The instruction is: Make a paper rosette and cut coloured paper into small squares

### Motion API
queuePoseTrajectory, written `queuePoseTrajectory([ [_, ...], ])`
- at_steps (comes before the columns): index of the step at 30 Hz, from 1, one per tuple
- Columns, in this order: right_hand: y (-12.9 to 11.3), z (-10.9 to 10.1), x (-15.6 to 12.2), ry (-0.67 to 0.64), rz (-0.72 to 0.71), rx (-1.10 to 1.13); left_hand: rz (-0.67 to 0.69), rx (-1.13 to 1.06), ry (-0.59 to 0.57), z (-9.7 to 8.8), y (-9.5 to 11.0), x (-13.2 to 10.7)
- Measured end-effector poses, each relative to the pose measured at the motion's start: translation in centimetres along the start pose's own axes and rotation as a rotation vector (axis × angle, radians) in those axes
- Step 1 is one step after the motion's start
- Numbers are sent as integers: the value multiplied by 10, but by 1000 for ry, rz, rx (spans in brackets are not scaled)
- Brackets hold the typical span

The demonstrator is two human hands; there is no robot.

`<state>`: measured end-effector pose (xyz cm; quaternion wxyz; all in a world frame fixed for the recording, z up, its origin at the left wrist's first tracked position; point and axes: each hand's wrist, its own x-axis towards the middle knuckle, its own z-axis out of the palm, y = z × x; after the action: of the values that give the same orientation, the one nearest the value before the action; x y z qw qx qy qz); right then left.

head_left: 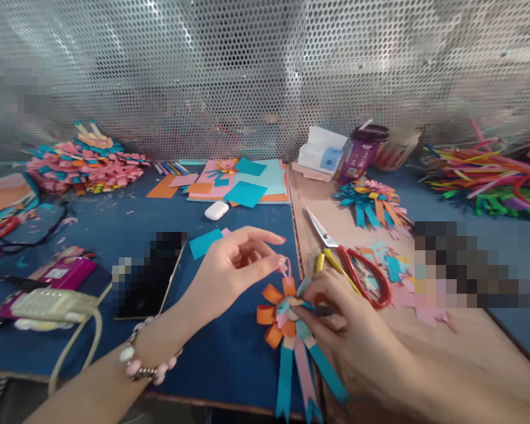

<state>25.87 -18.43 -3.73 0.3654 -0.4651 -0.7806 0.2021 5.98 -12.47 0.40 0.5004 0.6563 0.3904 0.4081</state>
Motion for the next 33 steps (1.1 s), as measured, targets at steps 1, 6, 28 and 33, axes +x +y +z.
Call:
queuePoseTrajectory([
  [1, 0, -1, -2, 39, -28, 3, 2, -72, -41, 1, 0, -1],
  [6, 2, -5, -7, 182, -175, 15, 13, -405, -205, 8, -4, -6],
  [28, -16, -30, -2, 56, -292, -209, 28, -414, -314, 11, 4, -14],
  [33, -19, -28, -2, 61, -262, -170, 75, -346, -270, 11, 9, -17],
])
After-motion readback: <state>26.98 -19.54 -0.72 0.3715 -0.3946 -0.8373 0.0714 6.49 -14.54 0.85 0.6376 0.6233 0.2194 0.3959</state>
